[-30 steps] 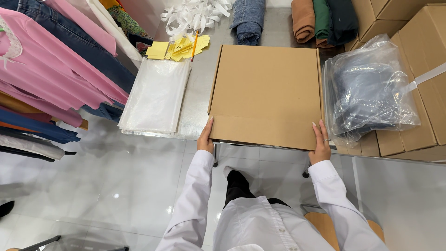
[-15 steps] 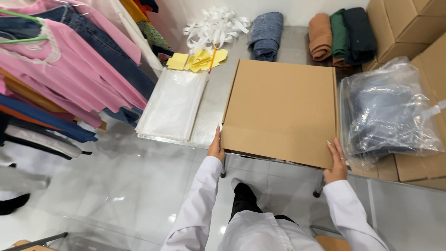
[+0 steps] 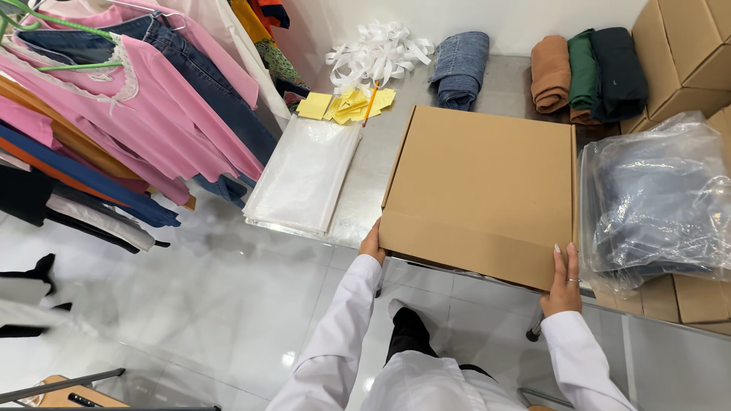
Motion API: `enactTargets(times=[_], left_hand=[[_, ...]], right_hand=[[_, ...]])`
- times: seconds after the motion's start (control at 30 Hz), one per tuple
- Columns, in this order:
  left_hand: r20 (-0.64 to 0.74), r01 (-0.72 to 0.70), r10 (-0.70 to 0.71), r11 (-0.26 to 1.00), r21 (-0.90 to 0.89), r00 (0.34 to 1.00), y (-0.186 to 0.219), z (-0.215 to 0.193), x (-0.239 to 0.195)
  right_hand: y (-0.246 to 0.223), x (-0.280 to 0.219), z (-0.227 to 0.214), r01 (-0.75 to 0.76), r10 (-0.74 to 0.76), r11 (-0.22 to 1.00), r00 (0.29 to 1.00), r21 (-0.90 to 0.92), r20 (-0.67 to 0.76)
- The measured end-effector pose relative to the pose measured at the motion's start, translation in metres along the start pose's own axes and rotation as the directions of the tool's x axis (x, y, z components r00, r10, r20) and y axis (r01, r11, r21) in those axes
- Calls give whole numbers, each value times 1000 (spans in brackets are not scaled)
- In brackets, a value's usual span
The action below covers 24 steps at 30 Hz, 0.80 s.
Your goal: The person places a folded pair of jeans into a clear plastic bag on a metal table, then places the bag into a cardboard box. The person ties a white ribbon around the box, removes the ribbon, and then takes the jeans out of the box to place them back on the table.
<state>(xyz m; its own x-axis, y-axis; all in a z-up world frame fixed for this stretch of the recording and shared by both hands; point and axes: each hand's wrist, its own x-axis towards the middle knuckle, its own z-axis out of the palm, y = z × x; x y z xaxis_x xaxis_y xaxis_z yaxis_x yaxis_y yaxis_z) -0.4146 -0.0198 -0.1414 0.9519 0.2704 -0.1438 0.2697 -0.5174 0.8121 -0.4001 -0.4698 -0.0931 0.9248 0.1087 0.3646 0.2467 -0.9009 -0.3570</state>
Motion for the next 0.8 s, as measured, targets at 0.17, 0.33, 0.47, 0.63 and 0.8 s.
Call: enactTargets(times=[0.17,0.33,0.47,0.63,0.8], left_hand=[[78,-58,59,998,-5,995,46,-25,-16],[132,-171,176,984,-51,975,67,-39,-16],[276,-127,91,985,113,957,73,-38,0],[329,-75,4,976,204,944,74,-44,8],[232,22,-63,984,175,971,82,-39,12]], right_hand=[[29,3,17,158,-154,983,987,-93,48],[45,15,-13,163,-169,985,978,57,126],[40,31,-33,299,-280,935,953,191,-118],[27,34,-32,103,-91,952,994,290,-55],[20,38,-17,199,-150,937,971,286,-184]])
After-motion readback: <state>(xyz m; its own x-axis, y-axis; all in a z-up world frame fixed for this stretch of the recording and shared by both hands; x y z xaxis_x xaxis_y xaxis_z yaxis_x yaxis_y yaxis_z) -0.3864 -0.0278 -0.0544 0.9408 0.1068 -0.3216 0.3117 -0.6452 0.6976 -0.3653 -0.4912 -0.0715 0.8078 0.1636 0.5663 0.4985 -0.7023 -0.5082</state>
